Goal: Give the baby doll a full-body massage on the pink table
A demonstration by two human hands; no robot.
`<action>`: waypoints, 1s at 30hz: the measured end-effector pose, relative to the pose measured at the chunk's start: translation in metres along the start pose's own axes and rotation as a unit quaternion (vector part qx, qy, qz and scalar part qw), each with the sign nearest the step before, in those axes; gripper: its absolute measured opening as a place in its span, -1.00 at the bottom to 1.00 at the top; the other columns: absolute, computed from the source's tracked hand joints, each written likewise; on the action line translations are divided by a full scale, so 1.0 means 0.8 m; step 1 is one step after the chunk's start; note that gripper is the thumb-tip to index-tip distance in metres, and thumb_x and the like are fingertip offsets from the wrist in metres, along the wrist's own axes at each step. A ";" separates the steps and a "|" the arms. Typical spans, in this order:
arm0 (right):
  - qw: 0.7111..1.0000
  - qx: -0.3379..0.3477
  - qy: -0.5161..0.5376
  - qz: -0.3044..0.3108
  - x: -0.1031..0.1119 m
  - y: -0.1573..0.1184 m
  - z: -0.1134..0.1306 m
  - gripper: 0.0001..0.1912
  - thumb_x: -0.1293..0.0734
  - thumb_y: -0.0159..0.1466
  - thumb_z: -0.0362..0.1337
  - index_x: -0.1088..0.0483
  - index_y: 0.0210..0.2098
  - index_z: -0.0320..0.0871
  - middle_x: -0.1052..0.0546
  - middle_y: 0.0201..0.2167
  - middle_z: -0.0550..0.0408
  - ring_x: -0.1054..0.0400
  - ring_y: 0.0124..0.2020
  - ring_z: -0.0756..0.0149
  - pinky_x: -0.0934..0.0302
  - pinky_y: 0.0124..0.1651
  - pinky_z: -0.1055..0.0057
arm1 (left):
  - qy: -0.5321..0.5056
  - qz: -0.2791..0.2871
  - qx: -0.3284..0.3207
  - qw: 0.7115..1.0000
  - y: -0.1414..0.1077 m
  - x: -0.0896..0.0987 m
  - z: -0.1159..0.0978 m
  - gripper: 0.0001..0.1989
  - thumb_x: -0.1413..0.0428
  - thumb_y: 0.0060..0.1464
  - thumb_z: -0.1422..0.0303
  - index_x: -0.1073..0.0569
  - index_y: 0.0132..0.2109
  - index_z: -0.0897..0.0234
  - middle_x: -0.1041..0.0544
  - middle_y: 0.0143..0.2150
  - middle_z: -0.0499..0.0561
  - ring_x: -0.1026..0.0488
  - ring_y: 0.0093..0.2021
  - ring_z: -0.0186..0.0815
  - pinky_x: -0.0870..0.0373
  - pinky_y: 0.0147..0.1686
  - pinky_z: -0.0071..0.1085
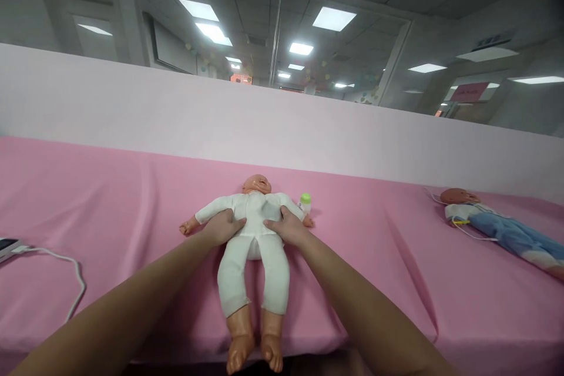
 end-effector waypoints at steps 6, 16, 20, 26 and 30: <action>0.995 0.058 -0.074 -0.012 0.004 0.003 -0.006 -0.58 -0.42 0.27 0.08 -0.46 -0.11 -0.13 -0.63 -0.13 -0.03 -0.52 -0.11 0.07 -0.32 -0.08 0.23 | 0.138 0.026 0.030 0.990 0.012 0.000 0.017 -0.44 0.03 0.24 -0.13 -0.34 -0.50 0.20 -0.53 -0.45 0.08 -0.44 -0.40 -0.12 -0.07 -0.38 -0.26; 0.982 0.049 -0.176 -0.046 0.015 -0.011 0.006 -0.63 -0.36 0.32 0.09 -0.39 -0.35 -0.09 -0.57 -0.40 0.05 -0.44 -0.34 0.18 -0.14 -0.32 0.33 | 0.203 0.037 0.034 0.978 0.006 0.007 0.005 -0.47 0.04 0.28 -0.07 -0.33 -0.51 0.19 -0.54 -0.46 0.05 -0.45 -0.38 -0.13 -0.03 -0.39 -0.27; 0.981 0.065 -0.172 -0.056 0.018 -0.011 0.004 -0.59 -0.32 0.34 0.10 -0.35 -0.43 -0.09 -0.54 -0.44 0.09 -0.41 -0.38 0.23 -0.11 -0.33 0.36 | 0.182 0.010 0.021 0.983 0.003 0.008 0.006 -0.49 0.02 0.28 -0.05 -0.31 -0.51 0.19 -0.54 -0.46 0.03 -0.45 -0.37 -0.14 -0.03 -0.39 -0.27; 0.983 0.057 -0.155 -0.083 0.024 -0.003 -0.008 -0.52 -0.27 0.37 0.11 -0.34 -0.52 -0.09 -0.53 -0.49 0.11 -0.42 -0.37 0.22 -0.12 -0.32 0.35 | 0.153 -0.032 0.008 0.988 0.000 0.021 0.009 -0.62 -0.04 0.24 0.04 -0.41 -0.43 0.18 -0.61 -0.33 0.04 -0.50 -0.26 -0.10 -0.14 -0.33 -0.26; 0.981 0.024 -0.148 -0.124 0.039 0.007 -0.027 -0.58 -0.28 0.35 0.07 -0.47 -0.45 -0.09 -0.62 -0.38 0.08 -0.47 -0.28 0.18 -0.15 -0.26 0.33 | 0.133 -0.058 0.016 0.989 -0.002 0.027 0.015 -0.73 -0.06 0.22 0.13 -0.45 -0.35 0.17 -0.64 -0.24 0.02 -0.53 -0.17 -0.09 -0.21 -0.28 -0.25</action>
Point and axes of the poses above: each hand's wrist, its own y-axis towards the middle knuckle, its own x-axis out of the back of the hand, z = x × y, the point moved 9 cm from there along y, towards the middle knuckle
